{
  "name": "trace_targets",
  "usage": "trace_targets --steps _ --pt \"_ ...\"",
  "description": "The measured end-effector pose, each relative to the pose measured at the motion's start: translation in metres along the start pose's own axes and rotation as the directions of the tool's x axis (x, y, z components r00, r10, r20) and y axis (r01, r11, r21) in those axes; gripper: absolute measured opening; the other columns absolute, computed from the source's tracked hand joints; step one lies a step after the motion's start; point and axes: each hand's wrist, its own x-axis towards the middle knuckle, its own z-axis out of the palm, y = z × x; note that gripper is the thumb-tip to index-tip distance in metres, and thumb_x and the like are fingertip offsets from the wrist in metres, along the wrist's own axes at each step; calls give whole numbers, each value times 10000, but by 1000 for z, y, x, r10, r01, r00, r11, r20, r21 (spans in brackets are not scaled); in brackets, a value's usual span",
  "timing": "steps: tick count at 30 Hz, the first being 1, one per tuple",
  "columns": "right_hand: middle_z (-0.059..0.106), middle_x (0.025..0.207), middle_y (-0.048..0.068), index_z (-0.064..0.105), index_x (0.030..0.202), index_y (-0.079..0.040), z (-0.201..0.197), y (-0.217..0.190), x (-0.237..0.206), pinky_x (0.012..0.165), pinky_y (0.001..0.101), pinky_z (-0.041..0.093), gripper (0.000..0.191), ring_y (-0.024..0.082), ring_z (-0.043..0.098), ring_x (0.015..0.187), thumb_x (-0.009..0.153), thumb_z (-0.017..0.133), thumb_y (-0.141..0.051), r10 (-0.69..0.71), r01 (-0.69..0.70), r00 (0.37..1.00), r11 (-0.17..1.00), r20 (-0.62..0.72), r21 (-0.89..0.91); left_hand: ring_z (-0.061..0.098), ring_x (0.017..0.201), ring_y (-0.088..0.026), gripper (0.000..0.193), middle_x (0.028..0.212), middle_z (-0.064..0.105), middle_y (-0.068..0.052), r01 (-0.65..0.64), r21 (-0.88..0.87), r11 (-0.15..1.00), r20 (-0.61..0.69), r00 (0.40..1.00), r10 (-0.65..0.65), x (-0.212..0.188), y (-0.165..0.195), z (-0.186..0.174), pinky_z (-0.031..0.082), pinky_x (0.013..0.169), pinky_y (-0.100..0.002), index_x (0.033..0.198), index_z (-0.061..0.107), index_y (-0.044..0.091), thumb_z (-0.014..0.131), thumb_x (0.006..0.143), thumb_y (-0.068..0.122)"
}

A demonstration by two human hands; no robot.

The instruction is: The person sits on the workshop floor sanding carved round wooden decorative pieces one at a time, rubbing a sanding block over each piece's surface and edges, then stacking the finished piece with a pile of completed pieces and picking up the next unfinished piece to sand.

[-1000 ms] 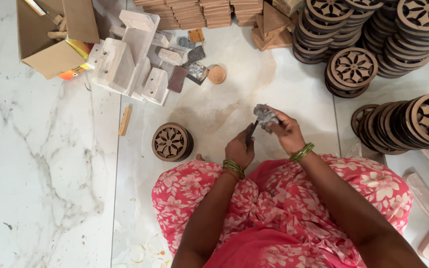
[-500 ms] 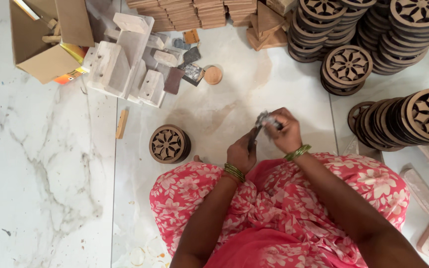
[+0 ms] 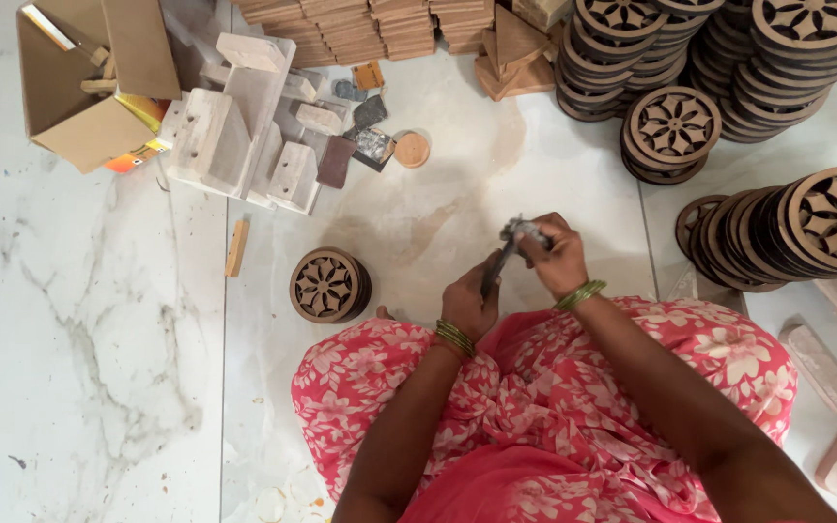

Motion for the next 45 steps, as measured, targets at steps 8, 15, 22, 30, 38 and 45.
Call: trace_targets --steps 8,15,22,30,38,45 --pt "624 1025 75 750 1044 -68 1 12 0 859 398 602 329 229 645 1038 802 600 98 -647 705 704 687 294 -176 710 896 -395 434 1036 744 -191 77 95 993 23 997 -79 0 -16 2 581 757 -458 1270 651 93 685 838 126" --pt "717 873 91 731 1030 -31 -14 28 15 552 320 512 144 209 666 717 948 616 -60 582 -587 806 762 107 273 735 927 -374 404 1075 741 -201 -51 -85 995 -7 999 51 6 15 -8 594 782 -414 1366 632 72 644 964 111" --pt "678 868 57 644 1089 -28 -20 30 19 619 306 533 178 156 626 722 918 654 24 220 -277 949 924 227 263 765 794 -241 461 946 776 -172 179 -288 941 88 983 -160 15 26 -25 590 750 -319 1359 650 62 704 905 122" --pt "658 1097 64 596 1162 3 -23 7 17 848 250 512 309 123 631 986 881 593 132 -327 344 897 939 298 -5 783 838 -245 510 1031 773 -174 128 -226 966 69 991 -116 15 27 -28 595 762 -323 1350 658 79 766 857 153" --pt "646 1114 50 605 1187 -15 -17 -12 12 898 264 513 337 115 626 1037 887 609 139 -271 253 912 963 308 97 740 934 -345 473 1069 725 -193 -5 -185 983 16 1000 8 12 12 -16 591 802 -391 1377 635 95 697 908 102" --pt "653 1264 81 510 1309 -32 -10 -15 5 961 275 533 475 139 644 1134 869 533 147 -183 156 948 980 261 120 673 904 -361 470 1004 683 -177 21 -84 996 -5 1000 -22 8 0 -8 557 811 -439 1416 622 95 629 946 72"
